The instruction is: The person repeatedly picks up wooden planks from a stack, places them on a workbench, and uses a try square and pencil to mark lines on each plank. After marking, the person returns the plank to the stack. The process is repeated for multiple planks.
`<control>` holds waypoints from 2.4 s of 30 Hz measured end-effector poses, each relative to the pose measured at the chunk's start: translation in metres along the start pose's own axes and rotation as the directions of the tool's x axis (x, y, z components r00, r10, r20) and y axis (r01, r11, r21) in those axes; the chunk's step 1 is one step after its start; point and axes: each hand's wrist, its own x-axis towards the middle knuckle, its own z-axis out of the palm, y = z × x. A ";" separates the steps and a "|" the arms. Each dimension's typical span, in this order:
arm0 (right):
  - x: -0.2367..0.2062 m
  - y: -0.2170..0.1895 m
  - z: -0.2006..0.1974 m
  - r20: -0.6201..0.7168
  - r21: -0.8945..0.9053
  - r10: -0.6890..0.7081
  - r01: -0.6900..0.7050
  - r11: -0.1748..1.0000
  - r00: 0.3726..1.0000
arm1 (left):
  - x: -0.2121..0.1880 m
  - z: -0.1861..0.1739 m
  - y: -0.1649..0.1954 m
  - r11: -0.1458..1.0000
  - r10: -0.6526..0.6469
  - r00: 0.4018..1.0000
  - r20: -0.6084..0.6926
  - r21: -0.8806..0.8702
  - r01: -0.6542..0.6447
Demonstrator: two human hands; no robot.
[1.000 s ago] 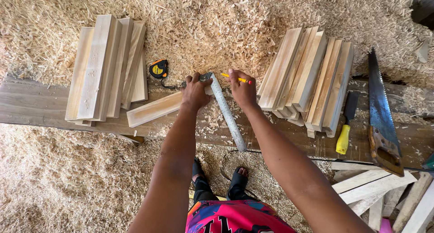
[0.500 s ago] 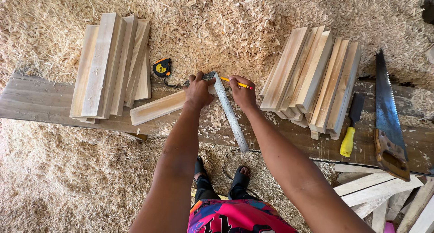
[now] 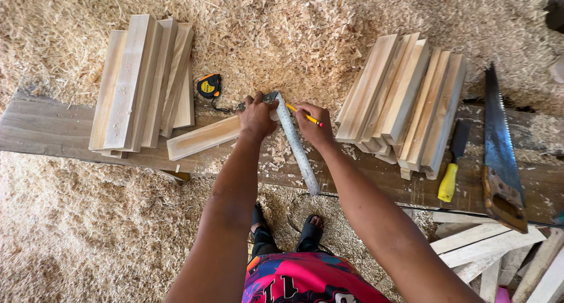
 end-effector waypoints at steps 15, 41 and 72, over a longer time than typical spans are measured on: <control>-0.010 0.005 -0.011 -0.057 -0.100 0.001 -0.006 0.995 0.998 | 0.001 0.007 -0.001 1.000 0.020 1.000 -0.017 0.001 -0.020; 0.012 0.001 0.002 0.040 -0.021 0.125 -0.124 0.992 0.991 | 0.003 0.007 -0.001 0.999 0.010 0.998 -0.055 -0.048 -0.012; -0.022 -0.017 0.034 -0.015 -0.610 0.312 -0.256 0.750 0.950 | -0.001 0.008 -0.004 0.999 0.030 0.998 -0.053 -0.023 -0.032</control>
